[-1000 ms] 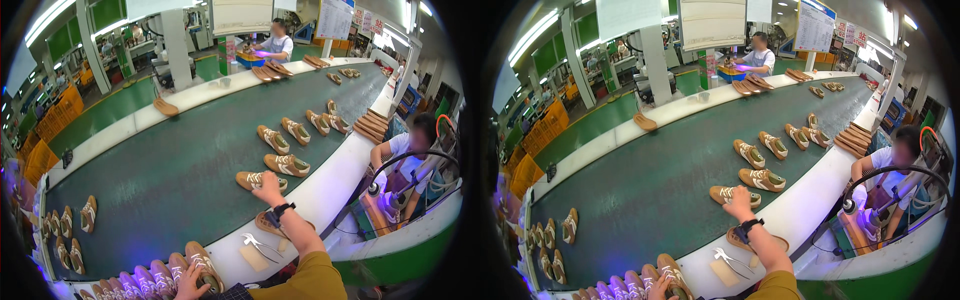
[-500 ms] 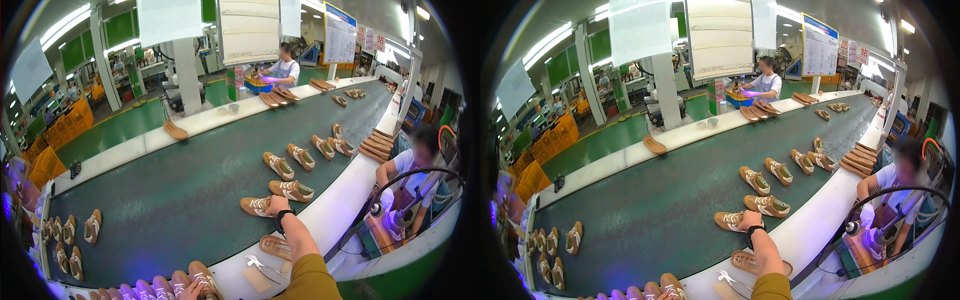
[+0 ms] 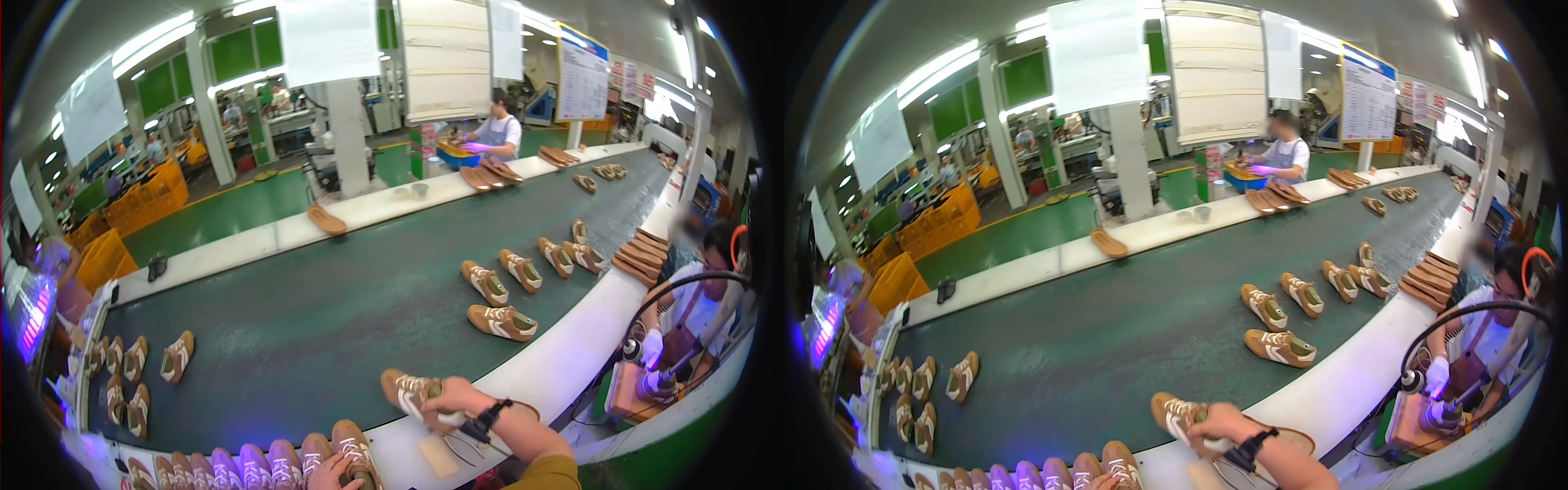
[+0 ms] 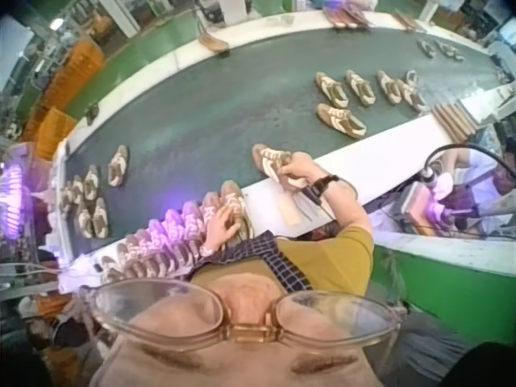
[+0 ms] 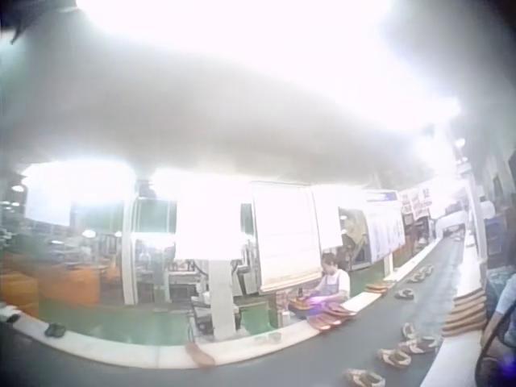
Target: The person picks up pairs of brown sneakers from a moving conveyor belt in a factory setting. They hold the shoes up to a purple UV light source to inspect the soles and sides, then place them back onto the belt. The process is repeated continuously for multiple pairs of shoes.
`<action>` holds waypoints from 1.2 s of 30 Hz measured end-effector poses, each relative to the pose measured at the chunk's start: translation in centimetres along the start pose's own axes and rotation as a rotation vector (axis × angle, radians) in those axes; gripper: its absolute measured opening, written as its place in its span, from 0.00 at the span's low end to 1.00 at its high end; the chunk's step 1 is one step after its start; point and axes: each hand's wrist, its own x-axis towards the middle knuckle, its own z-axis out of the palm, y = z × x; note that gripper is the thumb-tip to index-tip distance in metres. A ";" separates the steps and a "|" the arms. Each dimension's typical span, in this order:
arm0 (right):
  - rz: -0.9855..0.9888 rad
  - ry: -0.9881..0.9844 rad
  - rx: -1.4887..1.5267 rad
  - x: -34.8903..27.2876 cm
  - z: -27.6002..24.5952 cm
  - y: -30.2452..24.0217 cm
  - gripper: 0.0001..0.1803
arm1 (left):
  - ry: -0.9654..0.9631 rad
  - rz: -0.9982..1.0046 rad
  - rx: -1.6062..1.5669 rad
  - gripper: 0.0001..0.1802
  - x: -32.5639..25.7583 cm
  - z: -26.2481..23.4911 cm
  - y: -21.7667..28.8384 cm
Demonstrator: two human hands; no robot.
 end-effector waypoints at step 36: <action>0.570 0.874 -0.136 14.9 -9.1 19.9 0.42 | -0.022 -0.104 -0.054 0.26 1.6 -0.8 0.4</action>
